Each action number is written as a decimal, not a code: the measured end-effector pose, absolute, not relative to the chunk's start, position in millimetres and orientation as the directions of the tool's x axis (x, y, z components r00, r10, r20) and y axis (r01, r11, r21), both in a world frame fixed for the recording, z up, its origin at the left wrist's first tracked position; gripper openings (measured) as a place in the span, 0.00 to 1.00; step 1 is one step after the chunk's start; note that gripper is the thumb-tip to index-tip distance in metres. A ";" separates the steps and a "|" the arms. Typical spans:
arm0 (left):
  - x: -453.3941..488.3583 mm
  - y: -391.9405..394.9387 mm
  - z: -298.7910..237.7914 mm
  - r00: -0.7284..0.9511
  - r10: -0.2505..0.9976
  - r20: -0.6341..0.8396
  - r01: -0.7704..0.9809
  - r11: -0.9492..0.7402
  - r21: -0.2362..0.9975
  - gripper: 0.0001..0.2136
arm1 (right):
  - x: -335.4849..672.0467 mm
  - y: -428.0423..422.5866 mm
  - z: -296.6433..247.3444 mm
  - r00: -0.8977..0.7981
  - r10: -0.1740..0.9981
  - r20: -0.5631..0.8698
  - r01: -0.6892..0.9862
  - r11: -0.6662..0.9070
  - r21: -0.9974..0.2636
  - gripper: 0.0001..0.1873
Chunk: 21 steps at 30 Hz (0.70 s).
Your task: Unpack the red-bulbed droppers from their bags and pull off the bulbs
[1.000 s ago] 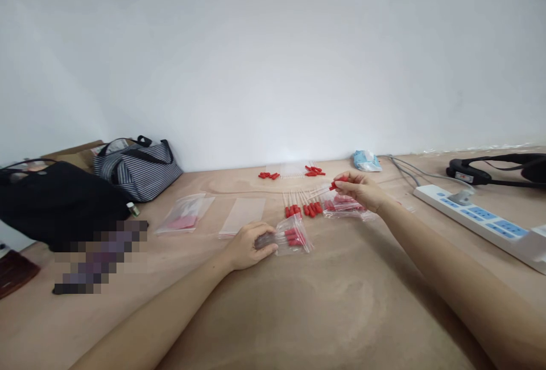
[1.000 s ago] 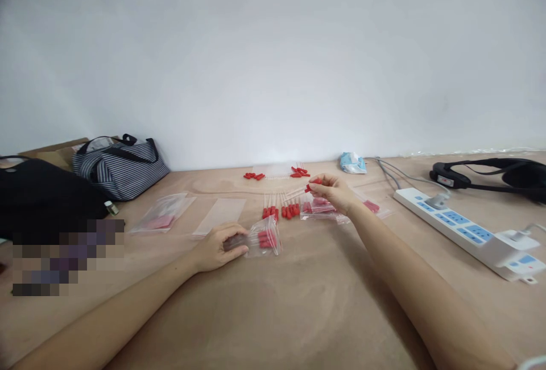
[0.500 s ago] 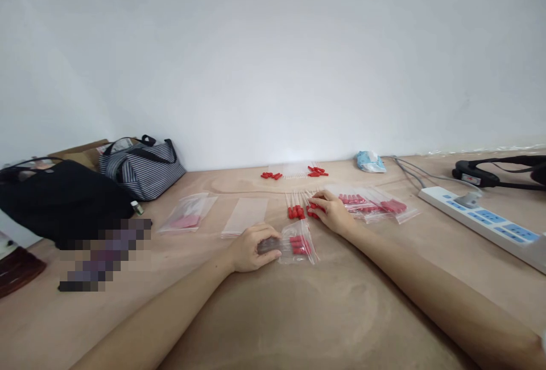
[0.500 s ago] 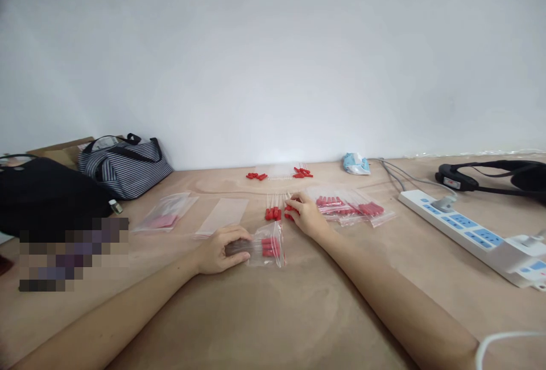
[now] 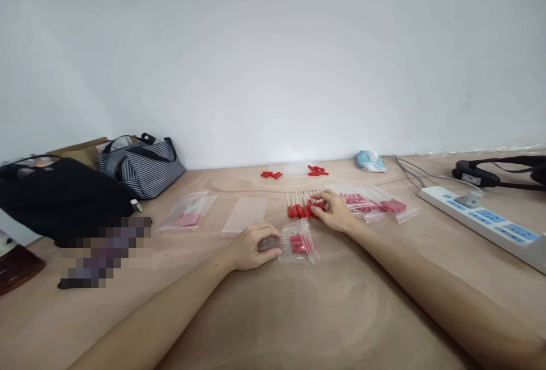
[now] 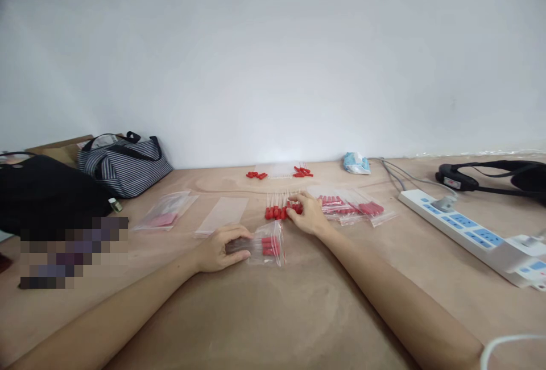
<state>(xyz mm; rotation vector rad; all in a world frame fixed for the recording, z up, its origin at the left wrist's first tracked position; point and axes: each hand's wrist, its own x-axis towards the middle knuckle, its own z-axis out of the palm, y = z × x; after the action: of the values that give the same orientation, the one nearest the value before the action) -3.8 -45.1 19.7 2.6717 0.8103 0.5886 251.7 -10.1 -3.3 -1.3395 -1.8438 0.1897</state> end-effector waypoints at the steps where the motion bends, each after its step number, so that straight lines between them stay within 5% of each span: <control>1: -3.8 -45.0 19.4 0.759 0.579 0.300 0.461 -0.802 0.380 0.10 | 251.3 -11.6 -2.9 -0.041 0.834 0.550 0.713 0.411 -0.569 0.11; 5: -4.0 -44.2 17.6 0.755 0.581 0.304 0.465 -0.801 0.376 0.11 | 248.3 -26.2 -0.7 0.030 0.769 0.638 0.706 0.436 -0.559 0.07; 13: -4.2 -42.6 17.4 0.759 0.567 0.321 0.451 -0.813 0.369 0.11 | 238.0 -55.4 -1.9 -0.483 0.743 0.464 0.508 0.669 -0.542 0.02; 21: -4.2 -43.3 16.9 0.761 0.560 0.328 0.442 -0.817 0.371 0.10 | 230.0 -58.7 5.1 -0.555 0.702 0.447 0.341 0.682 -0.647 0.15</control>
<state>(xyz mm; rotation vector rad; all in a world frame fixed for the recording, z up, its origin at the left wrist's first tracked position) -4.2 -43.3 16.9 2.6866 0.7811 0.6258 230.0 -58.7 5.1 -0.7969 -2.1810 0.6516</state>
